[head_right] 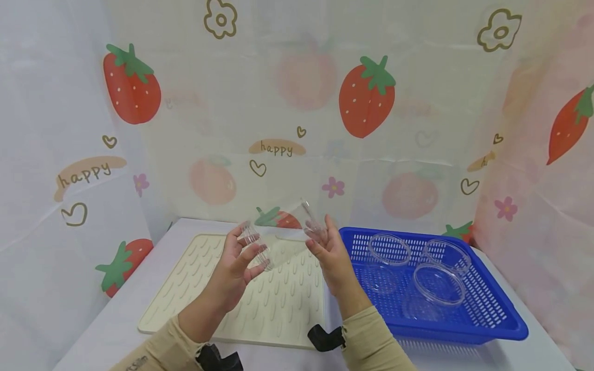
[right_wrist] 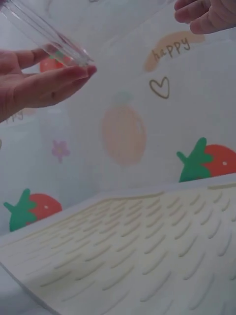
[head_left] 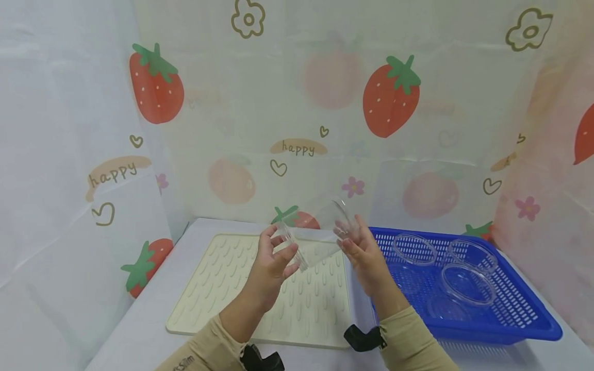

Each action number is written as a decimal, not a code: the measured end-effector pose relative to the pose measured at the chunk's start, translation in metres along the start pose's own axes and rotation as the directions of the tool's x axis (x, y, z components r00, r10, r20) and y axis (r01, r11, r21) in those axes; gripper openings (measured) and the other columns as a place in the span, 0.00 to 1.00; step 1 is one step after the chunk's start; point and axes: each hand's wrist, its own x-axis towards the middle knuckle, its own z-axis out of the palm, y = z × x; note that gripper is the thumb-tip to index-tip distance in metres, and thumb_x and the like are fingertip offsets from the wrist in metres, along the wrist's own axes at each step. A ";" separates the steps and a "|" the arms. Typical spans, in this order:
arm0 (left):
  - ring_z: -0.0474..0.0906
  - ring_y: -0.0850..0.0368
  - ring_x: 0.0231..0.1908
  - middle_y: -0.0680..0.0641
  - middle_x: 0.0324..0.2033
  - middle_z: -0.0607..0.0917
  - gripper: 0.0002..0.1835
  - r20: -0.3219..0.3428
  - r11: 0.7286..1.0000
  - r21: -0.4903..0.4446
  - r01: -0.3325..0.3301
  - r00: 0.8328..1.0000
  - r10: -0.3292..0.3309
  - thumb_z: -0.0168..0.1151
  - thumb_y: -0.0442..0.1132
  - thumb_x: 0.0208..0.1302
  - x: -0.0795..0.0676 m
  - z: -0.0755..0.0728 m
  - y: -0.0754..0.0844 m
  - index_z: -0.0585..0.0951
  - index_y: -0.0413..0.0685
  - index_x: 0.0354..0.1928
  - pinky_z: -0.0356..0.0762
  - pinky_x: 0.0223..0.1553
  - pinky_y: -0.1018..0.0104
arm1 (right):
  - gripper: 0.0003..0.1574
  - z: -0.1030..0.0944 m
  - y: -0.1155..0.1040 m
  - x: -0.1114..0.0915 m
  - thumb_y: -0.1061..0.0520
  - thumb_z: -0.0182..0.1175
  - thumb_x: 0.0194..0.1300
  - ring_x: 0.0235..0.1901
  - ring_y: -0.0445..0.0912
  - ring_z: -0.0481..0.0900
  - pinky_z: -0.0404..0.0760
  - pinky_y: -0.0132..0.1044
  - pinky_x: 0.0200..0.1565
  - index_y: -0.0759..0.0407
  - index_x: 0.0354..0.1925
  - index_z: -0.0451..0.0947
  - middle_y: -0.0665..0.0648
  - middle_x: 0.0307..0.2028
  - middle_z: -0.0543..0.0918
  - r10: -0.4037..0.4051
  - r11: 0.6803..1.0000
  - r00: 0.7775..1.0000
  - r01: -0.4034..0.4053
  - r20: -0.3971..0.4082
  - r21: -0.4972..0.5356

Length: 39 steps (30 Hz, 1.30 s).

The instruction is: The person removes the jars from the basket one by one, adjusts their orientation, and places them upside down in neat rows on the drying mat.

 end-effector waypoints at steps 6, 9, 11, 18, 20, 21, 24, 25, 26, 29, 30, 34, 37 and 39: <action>0.63 0.42 0.58 0.39 0.59 0.55 0.36 0.033 1.000 0.003 0.002 0.999 -0.002 0.54 0.42 0.62 0.000 0.001 -0.003 0.47 0.55 0.67 0.62 0.55 0.40 | 0.51 0.011 0.002 -0.001 0.54 0.59 0.62 0.66 0.63 0.50 0.47 0.53 0.65 0.61 0.70 0.38 0.70 0.67 0.52 -0.031 0.985 0.999 0.034 -0.022 0.168; 0.62 0.42 0.58 0.39 0.59 0.56 0.35 0.061 1.000 0.023 -0.003 0.998 0.002 0.52 0.42 0.63 0.000 0.000 -0.004 0.47 0.55 0.67 0.63 0.55 0.40 | 0.51 0.015 0.003 -0.002 0.55 0.60 0.62 0.66 0.63 0.51 0.50 0.50 0.64 0.62 0.70 0.39 0.68 0.67 0.52 -0.056 0.974 0.998 0.059 -0.022 0.218; 0.61 0.42 0.60 0.40 0.60 0.55 0.34 0.078 0.999 0.036 -0.011 0.997 0.008 0.51 0.43 0.63 0.000 -0.001 -0.005 0.48 0.56 0.67 0.63 0.55 0.41 | 0.51 0.017 0.003 -0.002 0.53 0.61 0.61 0.66 0.61 0.54 0.53 0.49 0.64 0.61 0.70 0.40 0.66 0.67 0.54 -0.077 0.969 0.997 0.081 -0.026 0.234; 0.53 0.44 0.66 0.45 0.66 0.50 0.38 0.151 0.996 0.082 -0.043 0.988 0.030 0.56 0.42 0.59 -0.002 -0.003 -0.004 0.48 0.60 0.68 0.60 0.59 0.45 | 0.55 0.018 0.000 -0.002 0.53 0.63 0.58 0.65 0.63 0.53 0.62 0.50 0.59 0.58 0.70 0.39 0.69 0.67 0.51 -0.144 0.949 0.990 0.142 -0.014 0.282; 0.52 0.45 0.66 0.47 0.67 0.49 0.39 0.186 0.994 0.102 -0.049 0.982 0.029 0.56 0.42 0.60 -0.002 -0.006 -0.004 0.47 0.60 0.69 0.59 0.60 0.46 | 0.56 0.018 -0.001 -0.003 0.53 0.64 0.57 0.65 0.66 0.50 0.63 0.51 0.58 0.57 0.70 0.37 0.70 0.67 0.50 -0.152 0.947 0.988 0.150 -0.015 0.285; 0.51 0.46 0.66 0.48 0.67 0.49 0.39 0.200 0.992 0.115 -0.051 0.979 0.027 0.56 0.41 0.60 -0.001 -0.007 -0.004 0.47 0.60 0.69 0.58 0.60 0.47 | 0.57 0.018 -0.002 -0.003 0.53 0.65 0.57 0.65 0.67 0.49 0.64 0.52 0.58 0.56 0.70 0.37 0.70 0.67 0.50 -0.156 0.948 0.988 0.155 -0.017 0.280; 0.50 0.47 0.67 0.48 0.67 0.49 0.38 0.233 0.980 0.190 -0.052 0.972 0.007 0.56 0.42 0.61 -0.001 -0.013 -0.004 0.48 0.62 0.69 0.56 0.61 0.45 | 0.55 0.019 -0.003 -0.004 0.53 0.65 0.56 0.65 0.65 0.52 0.63 0.53 0.58 0.56 0.70 0.40 0.69 0.66 0.52 -0.170 0.954 0.985 0.170 -0.023 0.249; 0.50 0.47 0.67 0.48 0.67 0.50 0.38 0.237 0.972 0.228 -0.052 0.972 -0.004 0.56 0.42 0.61 -0.001 -0.015 -0.004 0.48 0.62 0.69 0.56 0.61 0.45 | 0.54 0.019 -0.004 -0.004 0.53 0.65 0.56 0.64 0.64 0.53 0.63 0.53 0.58 0.56 0.69 0.41 0.67 0.66 0.54 -0.177 0.956 0.984 0.177 -0.021 0.235; 0.50 0.46 0.67 0.47 0.68 0.51 0.38 0.238 0.964 0.262 -0.050 0.971 -0.015 0.56 0.42 0.61 -0.001 -0.017 -0.003 0.48 0.62 0.69 0.55 0.61 0.44 | 0.54 0.019 -0.004 -0.004 0.54 0.65 0.56 0.64 0.63 0.54 0.63 0.53 0.58 0.57 0.69 0.42 0.66 0.65 0.56 -0.186 0.957 0.982 0.185 -0.017 0.224; 0.52 0.47 0.67 0.46 0.67 0.53 0.39 0.229 0.925 0.377 -0.042 0.972 -0.049 0.57 0.44 0.62 -0.002 -0.022 0.000 0.47 0.63 0.70 0.56 0.60 0.42 | 0.52 0.019 -0.005 -0.004 0.53 0.66 0.55 0.63 0.59 0.59 0.65 0.52 0.58 0.58 0.68 0.46 0.62 0.63 0.62 -0.215 0.958 0.977 0.211 -0.001 0.195; 0.53 0.47 0.67 0.46 0.67 0.54 0.39 0.223 0.912 0.409 -0.038 0.973 -0.059 0.58 0.44 0.61 -0.002 -0.024 0.001 0.48 0.63 0.70 0.56 0.60 0.42 | 0.52 0.019 -0.005 -0.004 0.53 0.67 0.54 0.62 0.58 0.61 0.66 0.51 0.57 0.58 0.67 0.47 0.60 0.63 0.63 -0.224 0.958 0.974 0.220 0.005 0.185; 0.55 0.49 0.66 0.51 0.66 0.57 0.38 0.222 0.864 0.501 -0.059 0.973 -0.062 0.60 0.45 0.61 -0.002 -0.031 0.006 0.52 0.64 0.69 0.60 0.57 0.41 | 0.55 0.019 -0.005 -0.004 0.53 0.69 0.52 0.61 0.57 0.63 0.68 0.48 0.56 0.60 0.67 0.47 0.57 0.62 0.65 -0.248 0.958 0.969 0.243 0.016 0.155; 0.54 0.48 0.66 0.52 0.67 0.57 0.36 0.224 0.823 0.560 -0.096 0.974 -0.039 0.60 0.46 0.61 -0.002 -0.039 0.008 0.55 0.60 0.68 0.61 0.58 0.43 | 0.57 0.018 -0.006 -0.003 0.54 0.70 0.51 0.62 0.61 0.59 0.68 0.48 0.56 0.63 0.67 0.45 0.60 0.63 0.62 -0.260 0.957 0.965 0.255 0.018 0.139; 0.53 0.46 0.66 0.49 0.68 0.55 0.37 0.219 0.775 0.622 -0.110 0.975 -0.037 0.60 0.47 0.61 -0.002 -0.046 0.007 0.55 0.56 0.69 0.61 0.58 0.45 | 0.56 0.018 -0.006 -0.002 0.54 0.70 0.50 0.62 0.62 0.58 0.67 0.48 0.57 0.62 0.67 0.46 0.60 0.63 0.62 -0.263 0.958 0.965 0.259 0.016 0.125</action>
